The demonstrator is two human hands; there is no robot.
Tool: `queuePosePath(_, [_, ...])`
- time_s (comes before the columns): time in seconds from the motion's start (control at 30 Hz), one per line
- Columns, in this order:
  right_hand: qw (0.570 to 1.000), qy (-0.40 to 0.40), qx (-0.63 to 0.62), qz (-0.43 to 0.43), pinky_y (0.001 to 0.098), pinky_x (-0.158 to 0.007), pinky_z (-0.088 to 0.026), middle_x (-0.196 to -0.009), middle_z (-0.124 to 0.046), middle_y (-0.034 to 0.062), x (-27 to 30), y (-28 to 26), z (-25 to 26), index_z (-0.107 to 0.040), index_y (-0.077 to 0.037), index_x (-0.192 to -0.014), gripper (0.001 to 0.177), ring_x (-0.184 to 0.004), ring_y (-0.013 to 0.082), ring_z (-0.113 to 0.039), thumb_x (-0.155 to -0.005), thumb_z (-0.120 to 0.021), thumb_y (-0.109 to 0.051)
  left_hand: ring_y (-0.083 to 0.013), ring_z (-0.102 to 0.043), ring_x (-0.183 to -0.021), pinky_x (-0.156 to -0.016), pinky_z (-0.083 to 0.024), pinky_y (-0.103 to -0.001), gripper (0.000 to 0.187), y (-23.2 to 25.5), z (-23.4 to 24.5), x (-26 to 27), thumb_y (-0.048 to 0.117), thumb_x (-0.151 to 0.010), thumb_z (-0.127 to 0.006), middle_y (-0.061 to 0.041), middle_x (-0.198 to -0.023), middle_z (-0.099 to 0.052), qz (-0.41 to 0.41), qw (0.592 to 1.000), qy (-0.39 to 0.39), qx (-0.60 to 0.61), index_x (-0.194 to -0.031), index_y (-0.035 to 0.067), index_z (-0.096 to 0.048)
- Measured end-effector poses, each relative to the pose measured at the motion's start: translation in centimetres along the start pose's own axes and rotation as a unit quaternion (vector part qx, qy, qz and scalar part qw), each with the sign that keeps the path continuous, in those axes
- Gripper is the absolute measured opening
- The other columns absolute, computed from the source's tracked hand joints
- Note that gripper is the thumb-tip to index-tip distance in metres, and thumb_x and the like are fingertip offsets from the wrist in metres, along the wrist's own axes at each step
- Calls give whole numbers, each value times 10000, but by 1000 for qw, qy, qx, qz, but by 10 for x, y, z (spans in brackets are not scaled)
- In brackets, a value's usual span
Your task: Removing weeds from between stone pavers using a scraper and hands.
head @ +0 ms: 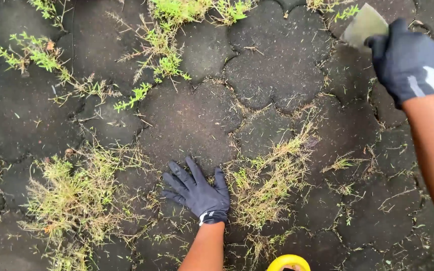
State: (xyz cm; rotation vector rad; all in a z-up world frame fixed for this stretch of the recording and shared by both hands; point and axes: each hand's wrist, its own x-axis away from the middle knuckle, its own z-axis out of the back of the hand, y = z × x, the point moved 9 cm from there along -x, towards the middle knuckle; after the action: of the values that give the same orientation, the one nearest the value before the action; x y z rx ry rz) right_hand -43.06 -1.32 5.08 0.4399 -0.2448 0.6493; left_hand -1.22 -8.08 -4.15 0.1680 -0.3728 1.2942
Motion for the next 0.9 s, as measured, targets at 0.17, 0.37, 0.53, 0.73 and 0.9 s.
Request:
queuePosePath(0.17, [986, 47, -160, -23, 561, -532, -416, -838, -541, 360, -16, 8, -39, -443, 84, -976, 369, -688, 543, -516, -925, -507, -276, -370, 142, -1251, -938, 157, -556, 697, 4, 2, -4, 553, -771, -203, -145, -1395, 65, 2, 996, -5, 87, -1348, 181, -87])
queuePosePath(0.37, [995, 98, 1, 24, 422, -422, -482, -720, -602, 231, -17, 14, -20, -549, -11, -946, 373, -589, 384, -603, -963, -520, -382, -325, 206, -1233, -940, 161, -544, 713, 1, -7, -8, 634, -767, -74, -116, -1369, 180, 7, 1000, -30, -2, -1319, 195, 30])
queuePosePath(0.53, [981, 40, -178, -58, 535, -491, -430, -790, -559, 322, -22, 8, -55, -421, 63, -969, 368, -655, 502, -541, -924, -515, -290, -346, 193, -1240, -946, 182, -523, 700, 3, 2, -3, 565, -780, -151, -139, -1379, 147, 10, 996, -58, 62, -1345, 183, 7])
queuePosePath(0.73, [992, -29, -113, -39, 508, -552, -455, -852, -561, 325, -3, -2, -13, -462, 80, -1047, 401, -728, 484, -555, -900, -525, -288, -305, 215, -1237, -949, 175, -524, 715, 2, -4, -6, 601, -744, -105, -92, -1367, 210, 29, 993, -109, 33, -1319, 212, 63])
queuePosePath(0.9, [985, 55, -150, -69, 538, -524, -437, -783, -566, 339, -22, 9, -46, -429, 81, -946, 305, -661, 524, -547, -874, -499, -207, -302, 244, -1225, -938, 189, -522, 692, 2, -7, -4, 592, -759, -77, -101, -1360, 225, 35, 992, -119, 2, -1320, 215, 72])
